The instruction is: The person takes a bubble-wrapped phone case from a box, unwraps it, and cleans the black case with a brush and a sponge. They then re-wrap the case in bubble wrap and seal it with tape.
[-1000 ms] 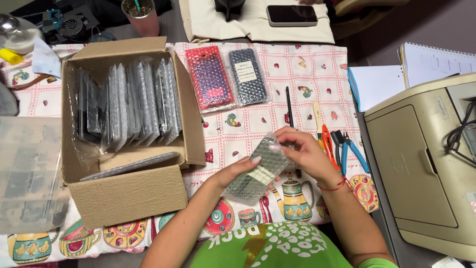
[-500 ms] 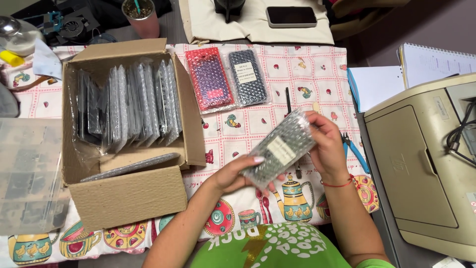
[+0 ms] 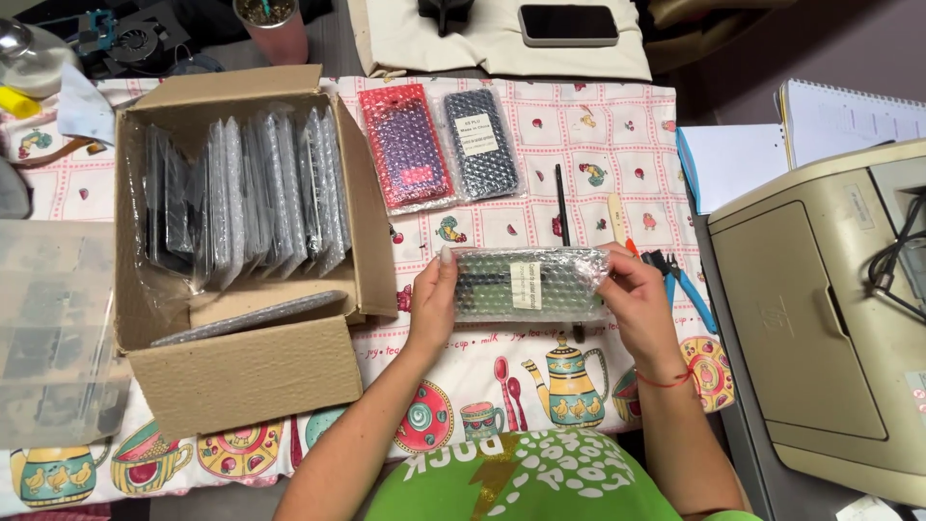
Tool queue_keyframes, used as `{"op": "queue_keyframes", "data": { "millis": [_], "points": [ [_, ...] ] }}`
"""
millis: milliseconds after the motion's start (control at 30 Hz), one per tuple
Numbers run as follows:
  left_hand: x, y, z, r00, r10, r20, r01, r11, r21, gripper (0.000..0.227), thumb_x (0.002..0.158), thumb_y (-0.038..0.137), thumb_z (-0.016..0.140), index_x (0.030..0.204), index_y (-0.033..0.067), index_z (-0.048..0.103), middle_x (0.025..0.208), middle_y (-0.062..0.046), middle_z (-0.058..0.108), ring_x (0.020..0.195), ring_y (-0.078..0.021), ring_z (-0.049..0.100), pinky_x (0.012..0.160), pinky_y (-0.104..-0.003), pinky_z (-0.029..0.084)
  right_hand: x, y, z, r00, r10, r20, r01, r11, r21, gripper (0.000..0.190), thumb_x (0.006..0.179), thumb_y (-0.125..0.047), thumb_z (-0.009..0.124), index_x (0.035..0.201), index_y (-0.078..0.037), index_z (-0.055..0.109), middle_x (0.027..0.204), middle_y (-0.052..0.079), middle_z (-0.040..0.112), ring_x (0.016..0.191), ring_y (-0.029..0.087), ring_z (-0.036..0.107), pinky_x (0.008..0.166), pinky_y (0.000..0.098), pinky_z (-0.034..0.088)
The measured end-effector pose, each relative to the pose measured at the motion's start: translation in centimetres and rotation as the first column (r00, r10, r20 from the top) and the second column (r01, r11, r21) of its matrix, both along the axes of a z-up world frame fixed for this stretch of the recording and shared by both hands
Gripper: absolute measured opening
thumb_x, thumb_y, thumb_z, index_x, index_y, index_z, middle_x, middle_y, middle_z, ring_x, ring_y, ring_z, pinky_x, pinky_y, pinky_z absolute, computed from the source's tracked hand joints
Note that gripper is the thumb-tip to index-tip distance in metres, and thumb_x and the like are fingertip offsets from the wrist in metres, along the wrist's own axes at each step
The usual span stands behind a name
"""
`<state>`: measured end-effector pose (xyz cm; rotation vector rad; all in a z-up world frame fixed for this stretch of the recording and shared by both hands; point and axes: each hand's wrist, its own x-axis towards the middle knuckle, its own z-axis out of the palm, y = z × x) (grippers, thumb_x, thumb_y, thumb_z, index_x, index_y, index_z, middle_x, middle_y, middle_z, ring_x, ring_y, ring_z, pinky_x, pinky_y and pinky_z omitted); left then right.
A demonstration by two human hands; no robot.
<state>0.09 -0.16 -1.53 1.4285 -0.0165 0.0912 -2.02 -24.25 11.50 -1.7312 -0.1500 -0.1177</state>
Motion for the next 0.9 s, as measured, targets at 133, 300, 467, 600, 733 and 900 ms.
{"op": "queue_keyframes", "data": {
  "millis": [133, 300, 467, 600, 733, 900],
  "points": [
    [-0.5, 0.2, 0.3, 1.0, 0.001, 0.0, -0.001, 1.0, -0.017, 0.05, 0.114, 0.042, 0.037, 0.075, 0.0169, 0.056, 0.065, 0.007, 0.04, 0.067, -0.0051, 0.036, 0.07, -0.024, 0.038, 0.0, -1.1, -1.7, 1.0, 0.005, 0.021, -0.005, 1.0, 0.005, 0.016, 0.092, -0.01, 0.07, 0.078, -0.002, 0.068, 0.097, 0.011, 0.067, 0.094, 0.017, 0.056, 0.093, 0.0332, 0.047],
    [-1.7, 0.5, 9.5, 0.998, 0.068, 0.013, -0.066, 0.995, -0.076, 0.054, 0.112, 0.044, 0.035, 0.094, 0.0102, 0.072, 0.076, 0.003, 0.06, 0.077, -0.0083, 0.048, 0.082, -0.027, 0.047, 0.1, -1.2, -2.0, 0.991, 0.101, 0.093, -0.096, 0.994, -0.059, 0.017, 0.089, -0.014, 0.073, 0.08, 0.001, 0.073, 0.11, 0.021, 0.067, 0.105, 0.029, 0.06, 0.098, 0.0445, 0.045],
    [-0.4, 0.6, 2.7, 0.998, 0.063, -0.008, -0.064, 0.989, -0.13, 0.045, 0.111, 0.047, 0.038, 0.095, 0.0149, 0.065, 0.079, 0.003, 0.057, 0.079, -0.0075, 0.047, 0.082, -0.027, 0.041, -0.5, 1.2, -1.3, 0.998, 0.07, 0.005, -0.069, 0.988, -0.139, 0.02, 0.079, 0.004, 0.076, 0.099, 0.003, 0.074, 0.11, 0.021, 0.069, 0.108, 0.037, 0.067, 0.098, 0.0494, 0.052],
    [-0.6, 0.2, 4.1, 1.0, 0.029, -0.005, -0.03, 0.992, -0.123, 0.017, 0.097, 0.028, 0.075, 0.089, 0.0124, 0.073, 0.076, 0.002, 0.068, 0.077, -0.0051, 0.055, 0.078, -0.025, 0.048, -0.7, 0.8, -4.1, 0.994, -0.097, -0.049, 0.091, 0.989, -0.113, 0.044, 0.08, 0.008, 0.076, 0.12, -0.001, 0.06, 0.102, 0.02, 0.071, 0.104, 0.035, 0.069, 0.095, 0.0519, 0.055],
    [-0.5, 0.6, 5.9, 1.0, 0.012, -0.023, -0.016, 0.981, -0.195, 0.017, 0.098, 0.027, 0.072, 0.091, 0.0113, 0.074, 0.078, -0.001, 0.072, 0.078, -0.0063, 0.059, 0.079, -0.027, 0.05, -0.7, 1.2, -4.5, 0.996, -0.083, -0.036, 0.081, 0.995, -0.066, 0.055, 0.081, 0.004, 0.077, 0.128, -0.005, 0.048, 0.106, 0.019, 0.073, 0.106, 0.03, 0.068, 0.096, 0.0528, 0.053],
    [-0.4, 0.1, 1.7, 1.0, -0.012, -0.003, 0.011, 0.984, -0.18, 0.014, 0.095, 0.022, 0.076, 0.091, 0.0095, 0.075, 0.078, -0.003, 0.072, 0.082, -0.006, 0.059, 0.081, -0.028, 0.052, -0.4, 3.1, -1.2, 0.969, -0.232, 0.081, 0.213, 0.957, 0.195, 0.025, 0.087, 0.0, 0.075, 0.111, 0.001, 0.067, 0.106, 0.009, 0.071, 0.097, 0.013, 0.065, 0.092, 0.0315, 0.057]
  ]
}}
